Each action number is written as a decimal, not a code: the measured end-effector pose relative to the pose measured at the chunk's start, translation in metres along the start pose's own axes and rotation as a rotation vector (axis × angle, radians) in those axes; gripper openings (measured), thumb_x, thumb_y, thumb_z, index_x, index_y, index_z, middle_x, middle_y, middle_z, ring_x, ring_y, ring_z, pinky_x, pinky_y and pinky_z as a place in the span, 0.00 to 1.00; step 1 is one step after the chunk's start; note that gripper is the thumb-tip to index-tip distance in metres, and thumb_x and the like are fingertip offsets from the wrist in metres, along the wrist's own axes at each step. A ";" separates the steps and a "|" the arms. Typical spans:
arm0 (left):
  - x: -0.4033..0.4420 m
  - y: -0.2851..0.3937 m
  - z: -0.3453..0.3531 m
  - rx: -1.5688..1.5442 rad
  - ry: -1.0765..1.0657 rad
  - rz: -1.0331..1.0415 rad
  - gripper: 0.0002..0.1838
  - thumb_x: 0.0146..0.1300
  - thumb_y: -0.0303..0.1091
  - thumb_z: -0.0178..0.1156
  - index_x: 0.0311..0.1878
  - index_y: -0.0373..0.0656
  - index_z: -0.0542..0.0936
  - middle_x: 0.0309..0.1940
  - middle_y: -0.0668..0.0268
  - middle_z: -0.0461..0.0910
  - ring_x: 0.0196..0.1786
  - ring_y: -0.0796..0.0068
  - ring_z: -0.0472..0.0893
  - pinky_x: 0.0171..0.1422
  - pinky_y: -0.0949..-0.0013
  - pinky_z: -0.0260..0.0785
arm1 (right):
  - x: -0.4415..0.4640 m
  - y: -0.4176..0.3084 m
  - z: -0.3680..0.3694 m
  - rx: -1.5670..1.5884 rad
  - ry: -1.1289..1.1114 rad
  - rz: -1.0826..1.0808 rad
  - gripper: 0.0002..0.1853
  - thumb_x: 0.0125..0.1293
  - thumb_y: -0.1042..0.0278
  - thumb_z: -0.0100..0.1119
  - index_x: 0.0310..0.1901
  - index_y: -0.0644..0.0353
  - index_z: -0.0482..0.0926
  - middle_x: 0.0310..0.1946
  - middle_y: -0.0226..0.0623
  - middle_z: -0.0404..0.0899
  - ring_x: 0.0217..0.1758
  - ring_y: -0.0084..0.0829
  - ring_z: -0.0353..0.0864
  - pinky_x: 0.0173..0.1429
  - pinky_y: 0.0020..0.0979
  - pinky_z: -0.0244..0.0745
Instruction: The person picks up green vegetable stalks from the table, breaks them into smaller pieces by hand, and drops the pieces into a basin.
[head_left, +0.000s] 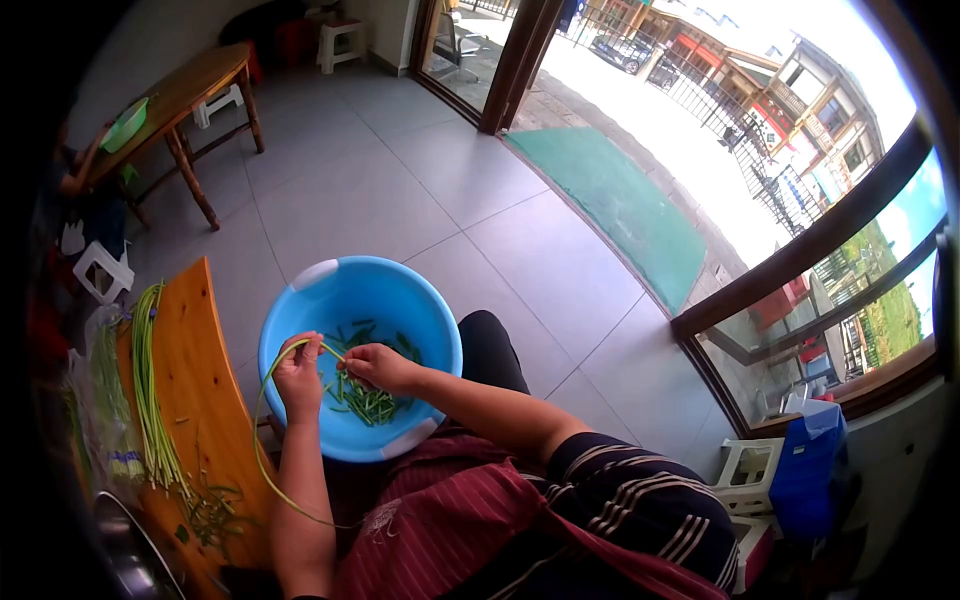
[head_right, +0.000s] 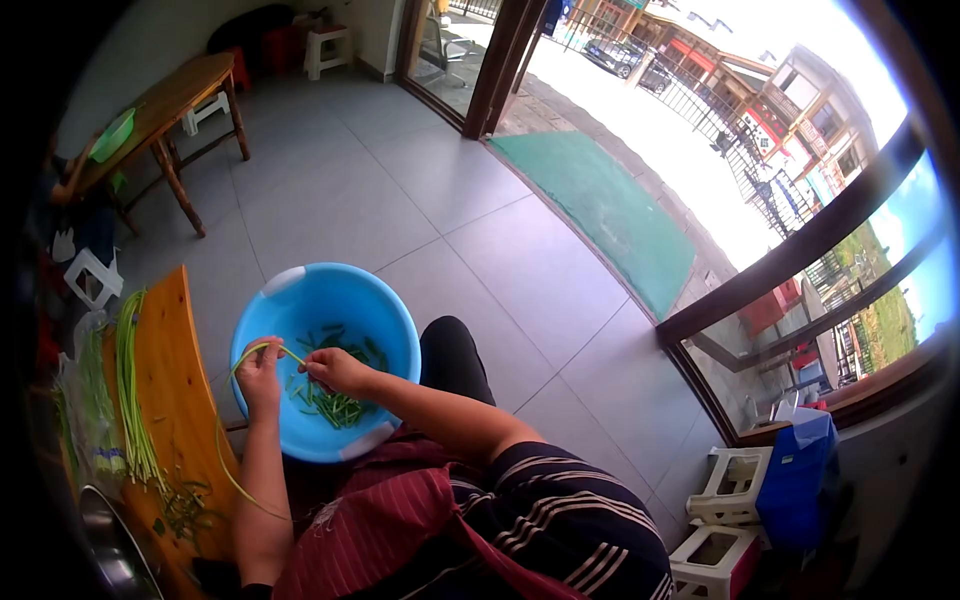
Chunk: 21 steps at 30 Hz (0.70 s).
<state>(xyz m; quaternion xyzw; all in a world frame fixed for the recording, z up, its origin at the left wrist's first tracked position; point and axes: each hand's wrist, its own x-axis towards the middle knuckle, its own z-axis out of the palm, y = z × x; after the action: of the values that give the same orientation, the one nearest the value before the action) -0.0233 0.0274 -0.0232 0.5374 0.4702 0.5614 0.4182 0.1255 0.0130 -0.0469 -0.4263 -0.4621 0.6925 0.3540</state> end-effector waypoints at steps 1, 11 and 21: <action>0.001 -0.002 -0.001 -0.055 0.024 -0.013 0.05 0.56 0.27 0.58 0.34 0.37 0.77 0.27 0.68 0.77 0.31 0.81 0.75 0.38 0.78 0.67 | -0.002 0.000 -0.001 -0.014 -0.029 -0.011 0.11 0.60 0.66 0.47 0.33 0.64 0.75 0.18 0.27 0.68 0.17 0.18 0.64 0.21 0.21 0.60; -0.016 0.010 0.019 0.389 -0.304 0.499 0.05 0.51 0.27 0.60 0.33 0.45 0.77 0.30 0.65 0.79 0.35 0.61 0.77 0.52 0.61 0.63 | 0.014 0.015 -0.012 -0.099 0.298 -0.035 0.10 0.58 0.66 0.49 0.33 0.63 0.76 0.20 0.27 0.70 0.20 0.18 0.65 0.24 0.23 0.62; 0.005 -0.018 -0.009 -0.479 0.121 -0.210 0.07 0.61 0.30 0.52 0.40 0.37 0.73 0.36 0.64 0.75 0.38 0.76 0.74 0.46 0.74 0.66 | -0.003 0.001 0.005 0.176 0.020 -0.252 0.07 0.64 0.69 0.43 0.33 0.59 0.71 0.18 0.22 0.63 0.18 0.13 0.58 0.22 0.17 0.55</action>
<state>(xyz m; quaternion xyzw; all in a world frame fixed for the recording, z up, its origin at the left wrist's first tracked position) -0.0330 0.0357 -0.0399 0.3368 0.4012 0.6414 0.5605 0.1218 0.0083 -0.0460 -0.3389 -0.4458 0.6762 0.4787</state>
